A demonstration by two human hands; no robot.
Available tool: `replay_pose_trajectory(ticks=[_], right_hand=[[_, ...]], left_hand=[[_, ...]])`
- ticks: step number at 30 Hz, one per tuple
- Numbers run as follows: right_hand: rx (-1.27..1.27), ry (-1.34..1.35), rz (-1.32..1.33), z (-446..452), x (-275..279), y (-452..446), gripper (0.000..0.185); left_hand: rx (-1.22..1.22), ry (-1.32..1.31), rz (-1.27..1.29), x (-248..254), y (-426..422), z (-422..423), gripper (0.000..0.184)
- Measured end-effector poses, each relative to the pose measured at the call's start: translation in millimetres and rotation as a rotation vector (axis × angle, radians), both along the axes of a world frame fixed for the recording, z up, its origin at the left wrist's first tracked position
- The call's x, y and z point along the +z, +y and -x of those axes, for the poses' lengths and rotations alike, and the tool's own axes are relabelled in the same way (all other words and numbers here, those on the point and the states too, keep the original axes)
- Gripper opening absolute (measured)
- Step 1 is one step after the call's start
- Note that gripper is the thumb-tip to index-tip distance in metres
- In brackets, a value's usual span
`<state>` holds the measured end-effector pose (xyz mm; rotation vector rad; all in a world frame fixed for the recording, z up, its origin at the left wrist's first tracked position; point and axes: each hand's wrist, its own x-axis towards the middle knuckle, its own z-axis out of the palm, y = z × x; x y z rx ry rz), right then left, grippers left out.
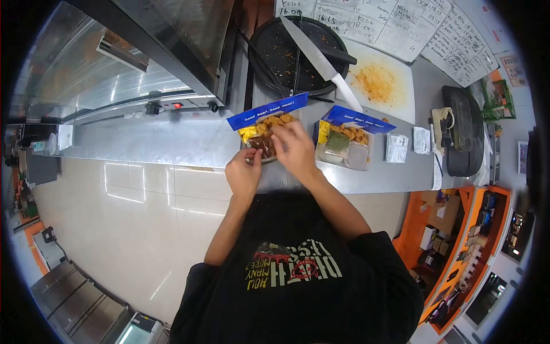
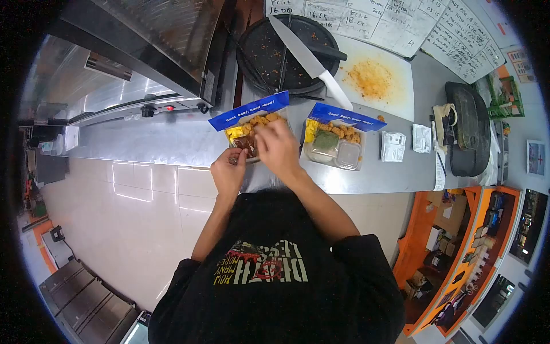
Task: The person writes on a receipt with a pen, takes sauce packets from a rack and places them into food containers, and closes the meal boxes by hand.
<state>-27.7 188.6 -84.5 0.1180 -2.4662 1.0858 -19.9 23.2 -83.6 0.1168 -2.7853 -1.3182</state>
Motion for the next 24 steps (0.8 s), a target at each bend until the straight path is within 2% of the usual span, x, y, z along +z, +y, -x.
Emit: replay_pose_trajectory(ticks=[3,4,7,10,14,17,19,21,24], right_hand=[[-0.358,0.001,0.061,8,19,13,0.064],[-0.351,-0.035,0.091,13,20,18,0.09],[-0.27,-0.016,0.095,26,26,21,0.096],[-0.236,-0.174,0.085,37,19,20,0.099],[-0.298,-0.217,0.009,41,5,16,0.098],[-0.286,-0.359,0.053,26,17,6,0.101],[-0.269,-0.41,0.081,23,27,-2,0.104],[-0.252,-0.331,0.093,16,24,-6,0.105],[-0.262,-0.157,0.179,6,18,-10,0.103]], left_hand=[[0.006,-0.044,-0.004,3,-4,0,0.026],[0.005,-0.07,-0.011,8,-4,2,0.028],[0.087,-0.082,-0.038,24,1,10,0.044],[0.138,0.335,-0.041,2,18,33,0.067],[0.083,0.124,-0.129,9,20,63,0.076],[0.04,0.108,-0.044,21,5,67,0.079],[0.03,0.065,-0.034,27,-2,68,0.088],[0.025,-0.015,-0.071,49,-4,66,0.097],[-0.097,0.284,-0.126,25,-25,72,0.109]])
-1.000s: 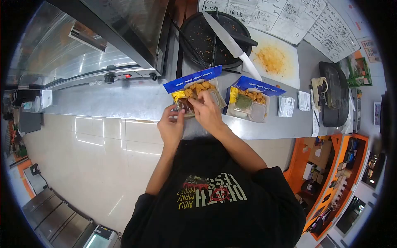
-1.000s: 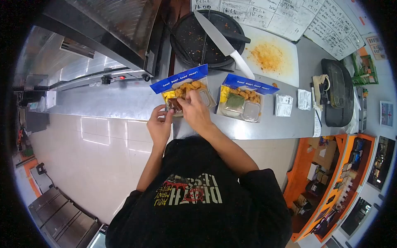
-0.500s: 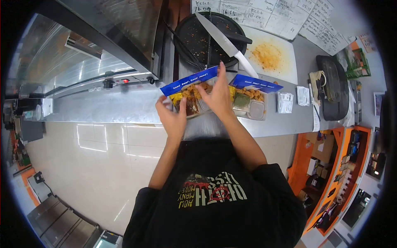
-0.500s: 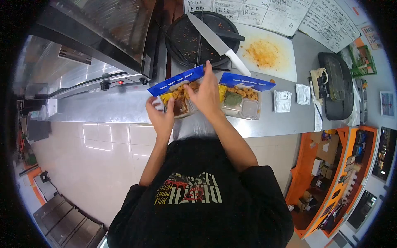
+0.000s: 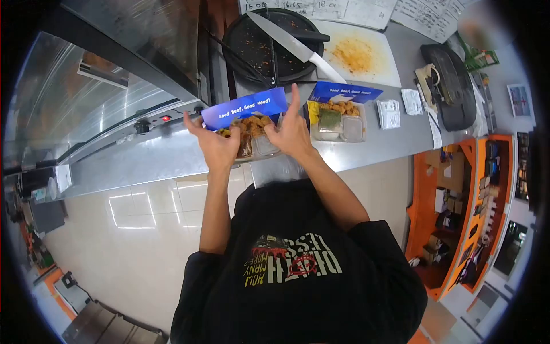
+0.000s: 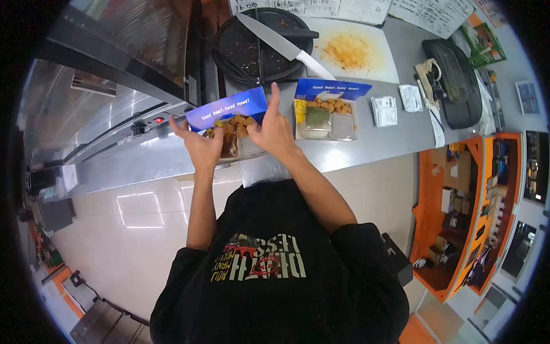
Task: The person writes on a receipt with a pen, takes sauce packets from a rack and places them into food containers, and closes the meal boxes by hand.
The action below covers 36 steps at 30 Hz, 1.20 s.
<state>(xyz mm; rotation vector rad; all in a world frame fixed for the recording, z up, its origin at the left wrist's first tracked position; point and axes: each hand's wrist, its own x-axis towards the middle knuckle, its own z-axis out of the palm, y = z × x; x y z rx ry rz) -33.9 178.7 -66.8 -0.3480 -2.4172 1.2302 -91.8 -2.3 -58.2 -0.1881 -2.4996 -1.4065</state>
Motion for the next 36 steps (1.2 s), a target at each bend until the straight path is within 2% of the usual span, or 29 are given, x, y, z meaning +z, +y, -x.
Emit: replay_pose_trajectory(ticks=[1,3,4,8,11,14,17,18,21,24,27,28,33,36], right_hand=[[-0.015,0.072,0.029,-2,-2,-1,0.101],[-0.01,-0.009,0.111,-7,-4,2,0.09],[-0.007,-0.047,0.154,-8,-6,4,0.085],[-0.029,0.098,-0.016,-15,-16,13,0.052],[-0.049,-0.021,0.115,-25,-14,9,0.051],[-0.019,0.022,0.207,-40,-28,-1,0.052],[0.002,0.099,0.054,-55,-31,-6,0.057],[0.03,0.037,0.054,-62,-29,-4,0.062],[0.068,-0.012,0.223,-75,-26,-2,0.063],[0.07,-0.044,0.272,-86,-47,-1,0.061],[0.056,-0.029,0.259,-91,-49,-3,0.056],[0.047,-0.024,0.231,-92,-49,-6,0.056],[0.015,0.074,0.107,-96,-63,-11,0.056],[-0.006,0.082,0.167,-100,-52,-16,0.056]], left_hand=[[-0.023,-0.018,-0.077,-5,-3,0,0.11],[-0.063,-0.058,-0.226,-13,-12,-1,0.113],[-0.107,-0.081,-0.234,-13,-18,-1,0.107],[-0.263,-0.177,-0.308,-15,-46,8,0.079],[-0.417,-0.13,-0.264,-31,-64,14,0.062],[-0.523,-0.115,-0.231,-40,-78,10,0.054],[-0.571,-0.028,-0.03,-42,-85,0,0.051],[-0.589,-0.041,0.058,-40,-88,-4,0.053],[-0.635,-0.198,0.075,-28,-91,-17,0.064],[-0.777,-0.204,0.026,-25,-96,-15,0.072],[-0.775,-0.35,-0.049,-4,-90,-23,0.076],[-0.765,-0.294,0.039,-8,-88,-23,0.08],[-0.726,-0.119,0.213,-19,-88,-25,0.074],[-0.737,-0.038,0.262,-19,-93,-36,0.074]])
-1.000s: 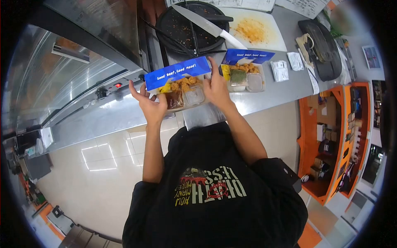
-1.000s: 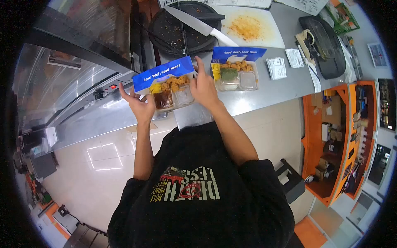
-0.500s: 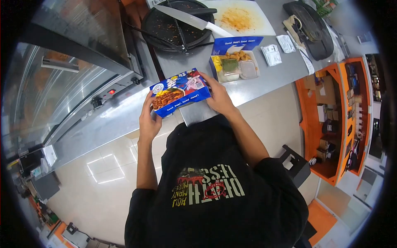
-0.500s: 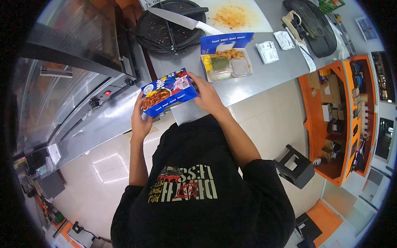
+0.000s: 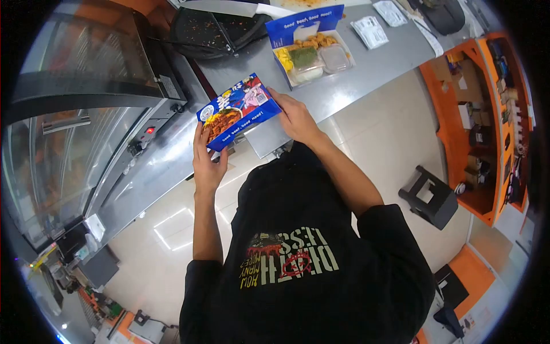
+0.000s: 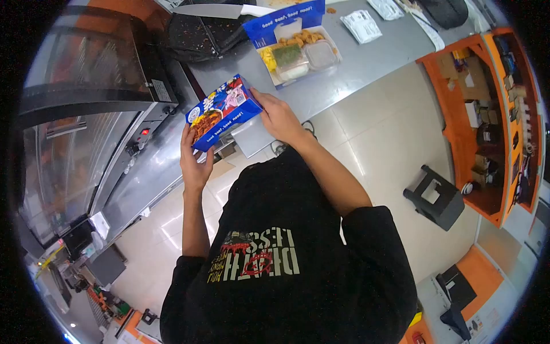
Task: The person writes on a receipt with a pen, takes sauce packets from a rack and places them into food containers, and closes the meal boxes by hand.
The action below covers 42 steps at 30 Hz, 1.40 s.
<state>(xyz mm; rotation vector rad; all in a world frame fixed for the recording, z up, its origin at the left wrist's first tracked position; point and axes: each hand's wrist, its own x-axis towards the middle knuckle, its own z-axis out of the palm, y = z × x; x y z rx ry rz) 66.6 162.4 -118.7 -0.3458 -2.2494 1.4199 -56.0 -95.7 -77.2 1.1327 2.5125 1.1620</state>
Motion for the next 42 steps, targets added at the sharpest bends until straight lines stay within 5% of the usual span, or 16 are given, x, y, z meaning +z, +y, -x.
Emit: replay_pose_trajectory(ticks=[6,18,24,27,30,36,42], right_hand=[[0.037,0.024,0.012,-5,-10,5,0.056],[0.111,0.052,0.052,-6,-4,13,0.069],[-0.21,0.13,0.08,-13,-1,-24,0.08],[-0.17,0.111,0.224,-10,17,-16,0.073],[-0.004,0.139,0.119,-13,15,0,0.065],[-0.23,0.089,-0.145,-1,0,-19,0.058],[-0.211,0.038,-0.092,-20,3,-17,0.064]], left_hand=[[-0.005,0.24,-0.006,-10,-1,-11,0.077],[0.084,0.183,-0.018,-30,1,-31,0.084],[0.112,0.155,-0.046,-33,3,-35,0.082],[0.127,0.188,-0.042,-42,-4,-35,0.08],[0.122,0.302,-0.052,-42,-7,-31,0.077],[0.091,0.299,-0.036,-41,-6,-32,0.074],[-0.038,0.317,-0.087,-50,-15,-23,0.075]])
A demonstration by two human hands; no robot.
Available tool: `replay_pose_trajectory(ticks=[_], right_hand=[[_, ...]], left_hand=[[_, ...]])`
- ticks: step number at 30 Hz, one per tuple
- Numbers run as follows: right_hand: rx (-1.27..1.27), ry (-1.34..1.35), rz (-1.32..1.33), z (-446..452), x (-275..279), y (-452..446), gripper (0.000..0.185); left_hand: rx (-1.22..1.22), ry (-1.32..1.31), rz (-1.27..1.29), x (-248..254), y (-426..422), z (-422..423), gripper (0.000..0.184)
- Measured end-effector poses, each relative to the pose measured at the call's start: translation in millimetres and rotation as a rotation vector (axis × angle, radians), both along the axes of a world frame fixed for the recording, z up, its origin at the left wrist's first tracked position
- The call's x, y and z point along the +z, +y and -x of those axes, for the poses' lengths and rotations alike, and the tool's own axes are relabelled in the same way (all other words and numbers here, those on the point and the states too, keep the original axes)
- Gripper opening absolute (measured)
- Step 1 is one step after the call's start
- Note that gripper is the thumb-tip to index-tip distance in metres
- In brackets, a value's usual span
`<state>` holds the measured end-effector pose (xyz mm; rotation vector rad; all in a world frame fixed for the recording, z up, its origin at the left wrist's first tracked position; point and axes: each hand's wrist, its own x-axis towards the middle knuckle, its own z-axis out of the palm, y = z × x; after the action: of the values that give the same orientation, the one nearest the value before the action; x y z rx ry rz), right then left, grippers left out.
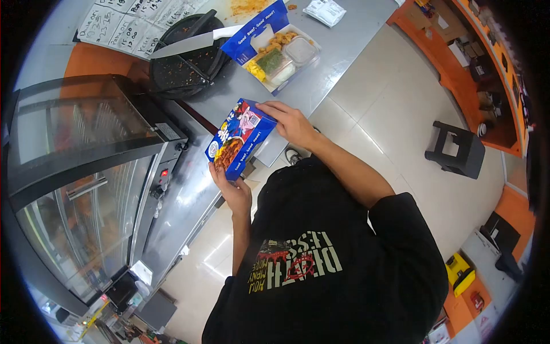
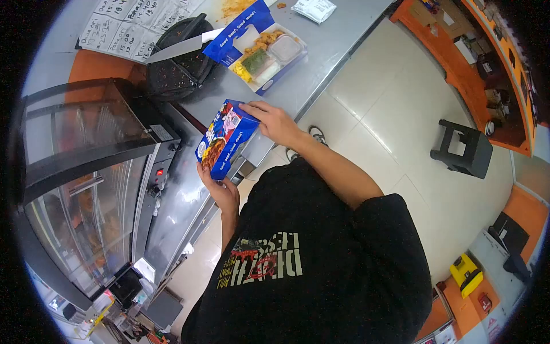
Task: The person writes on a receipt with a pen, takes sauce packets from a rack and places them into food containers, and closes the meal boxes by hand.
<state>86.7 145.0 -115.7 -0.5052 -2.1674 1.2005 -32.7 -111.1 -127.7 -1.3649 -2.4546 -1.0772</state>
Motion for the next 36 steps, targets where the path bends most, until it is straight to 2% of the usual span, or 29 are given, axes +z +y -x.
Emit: replay_pose_trajectory(ticks=[3,4,7,8,12,15,17,21,24,27,28,32,36], right_hand=[[0.0,0.021,0.012,-4,-6,-3,0.066],[0.001,0.025,0.017,-4,-8,-3,0.065],[0.018,0.03,0.021,-6,-17,-2,0.063],[0.031,0.028,0.015,-6,-23,-2,0.062],[0.1,0.003,0.04,-10,-39,-6,0.055],[0.105,-0.005,0.129,-15,-23,-12,0.052],[0.126,-0.031,0.185,-17,-21,-13,0.057],[0.128,0.053,0.333,-22,-4,-25,0.071],[0.003,0.069,0.242,-16,-18,-40,0.077],[-0.179,0.002,0.188,-7,-7,-53,0.081],[-0.295,-0.094,0.186,-1,-3,-63,0.079],[-0.361,-0.045,0.519,19,6,-72,0.074],[-0.383,-0.056,0.63,28,11,-70,0.074]], left_hand=[[-0.095,-0.143,-0.049,0,-7,-1,0.08],[-0.127,-0.053,-0.032,3,-6,4,0.083],[-0.182,-0.202,-0.075,10,-4,-5,0.082],[-0.189,-0.149,-0.049,7,-7,-2,0.075],[-0.09,-0.107,-0.018,4,-4,-8,0.071],[-0.041,-0.126,-0.003,6,-4,-13,0.07],[-0.038,-0.12,-0.067,-2,-5,-11,0.072],[-0.008,0.059,0.003,-7,-8,-14,0.072],[0.016,0.155,0.025,-6,-5,-16,0.07],[0.019,0.147,0.033,-1,-2,-17,0.067],[0.028,0.129,0.047,3,-4,-18,0.066],[0.011,0.077,0.012,4,-2,-16,0.065],[-0.014,0.069,-0.039,8,-1,-16,0.07]])
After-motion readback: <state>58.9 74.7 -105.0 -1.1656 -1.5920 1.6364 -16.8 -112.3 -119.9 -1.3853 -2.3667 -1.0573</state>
